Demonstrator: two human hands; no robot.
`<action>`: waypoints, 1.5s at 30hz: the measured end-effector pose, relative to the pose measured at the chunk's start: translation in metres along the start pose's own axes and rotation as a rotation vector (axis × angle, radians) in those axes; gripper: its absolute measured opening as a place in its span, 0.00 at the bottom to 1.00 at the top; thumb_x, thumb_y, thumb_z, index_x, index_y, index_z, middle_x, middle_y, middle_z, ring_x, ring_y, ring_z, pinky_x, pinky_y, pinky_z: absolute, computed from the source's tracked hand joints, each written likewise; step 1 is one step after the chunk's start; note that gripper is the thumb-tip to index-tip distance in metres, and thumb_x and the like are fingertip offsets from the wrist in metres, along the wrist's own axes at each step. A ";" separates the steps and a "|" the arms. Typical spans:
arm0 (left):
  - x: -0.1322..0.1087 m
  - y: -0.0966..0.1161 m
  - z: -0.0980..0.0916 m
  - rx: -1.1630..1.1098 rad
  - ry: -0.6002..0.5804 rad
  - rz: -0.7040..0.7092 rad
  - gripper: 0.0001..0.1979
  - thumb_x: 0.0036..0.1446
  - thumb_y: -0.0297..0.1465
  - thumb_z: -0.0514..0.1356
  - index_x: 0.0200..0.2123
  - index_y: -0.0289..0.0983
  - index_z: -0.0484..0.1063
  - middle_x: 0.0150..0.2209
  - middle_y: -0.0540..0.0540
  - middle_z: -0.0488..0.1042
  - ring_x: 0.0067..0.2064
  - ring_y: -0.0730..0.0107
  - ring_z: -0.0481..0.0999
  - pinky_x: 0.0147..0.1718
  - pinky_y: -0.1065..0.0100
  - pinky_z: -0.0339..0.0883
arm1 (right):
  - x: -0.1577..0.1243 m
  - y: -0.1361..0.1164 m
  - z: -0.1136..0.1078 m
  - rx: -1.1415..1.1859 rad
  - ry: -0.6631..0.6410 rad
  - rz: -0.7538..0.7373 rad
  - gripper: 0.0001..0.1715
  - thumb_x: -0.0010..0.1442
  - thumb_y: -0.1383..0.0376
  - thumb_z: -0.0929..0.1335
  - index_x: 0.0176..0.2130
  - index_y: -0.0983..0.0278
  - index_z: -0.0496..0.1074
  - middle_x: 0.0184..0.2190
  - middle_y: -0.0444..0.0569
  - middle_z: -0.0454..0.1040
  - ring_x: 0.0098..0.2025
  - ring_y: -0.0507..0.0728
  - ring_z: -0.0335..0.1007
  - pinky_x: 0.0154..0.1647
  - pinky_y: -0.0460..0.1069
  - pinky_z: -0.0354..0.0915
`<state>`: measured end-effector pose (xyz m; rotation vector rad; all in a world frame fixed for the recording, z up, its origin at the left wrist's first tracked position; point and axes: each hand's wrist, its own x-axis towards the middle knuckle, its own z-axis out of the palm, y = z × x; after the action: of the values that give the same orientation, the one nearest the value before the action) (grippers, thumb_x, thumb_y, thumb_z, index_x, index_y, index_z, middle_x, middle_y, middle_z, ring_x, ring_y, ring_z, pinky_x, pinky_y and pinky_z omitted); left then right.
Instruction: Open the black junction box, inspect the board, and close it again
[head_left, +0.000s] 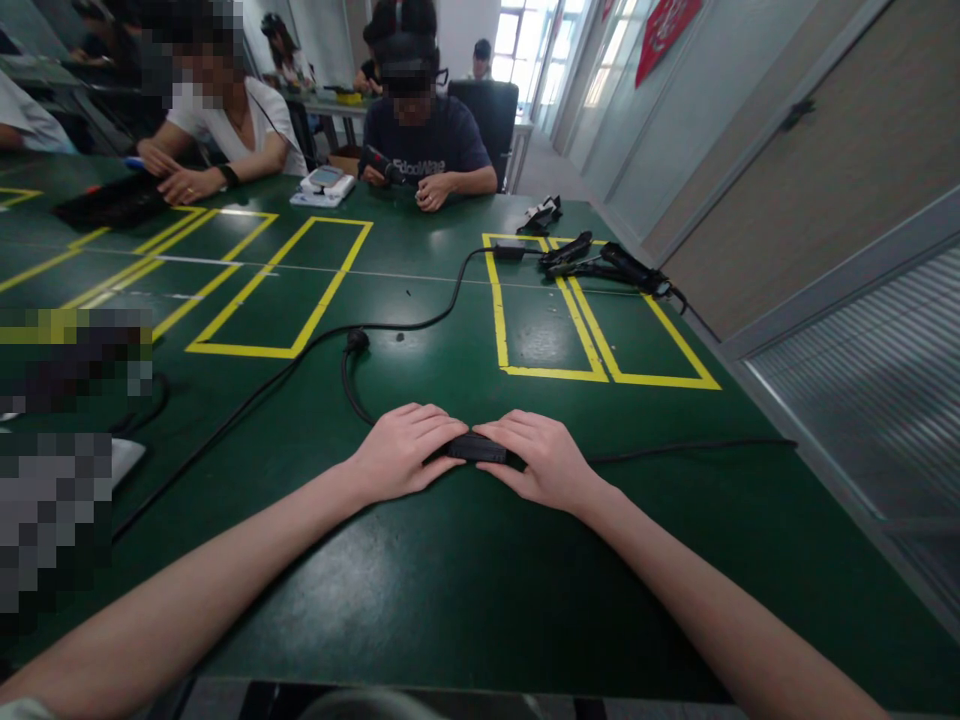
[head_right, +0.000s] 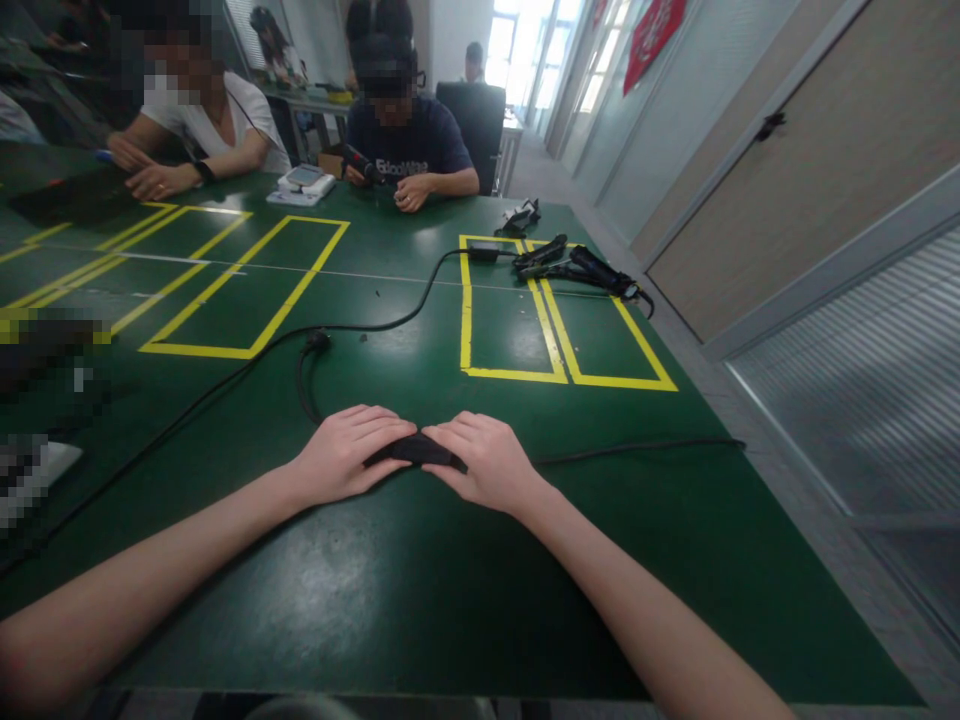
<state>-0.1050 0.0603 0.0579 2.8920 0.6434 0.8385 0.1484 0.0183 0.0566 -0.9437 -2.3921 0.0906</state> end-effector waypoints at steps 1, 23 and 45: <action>0.000 0.000 0.001 -0.001 0.026 -0.002 0.19 0.75 0.43 0.54 0.54 0.34 0.74 0.45 0.39 0.83 0.47 0.60 0.83 0.46 0.62 0.76 | 0.000 0.000 0.001 -0.001 0.017 -0.005 0.15 0.72 0.59 0.68 0.53 0.65 0.75 0.44 0.55 0.83 0.41 0.60 0.78 0.43 0.55 0.73; 0.005 0.016 0.008 0.085 0.369 0.122 0.18 0.71 0.38 0.61 0.60 0.37 0.71 0.57 0.38 0.81 0.60 0.58 0.78 0.59 0.55 0.68 | -0.003 0.011 -0.036 1.078 -0.167 0.681 0.28 0.60 0.43 0.75 0.38 0.59 0.64 0.36 0.48 0.79 0.22 0.48 0.61 0.21 0.45 0.53; 0.011 0.021 0.029 -0.114 0.019 0.301 0.12 0.71 0.35 0.57 0.47 0.33 0.76 0.40 0.45 0.82 0.45 0.64 0.78 0.43 0.62 0.70 | -0.055 0.104 -0.109 0.712 1.172 0.971 0.25 0.46 0.61 0.73 0.30 0.57 0.51 0.27 0.43 0.79 0.13 0.47 0.46 0.17 0.44 0.42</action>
<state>-0.0738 0.0471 0.0420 2.9189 0.1541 0.9007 0.3014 0.0461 0.0950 -1.1987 -0.6289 0.5295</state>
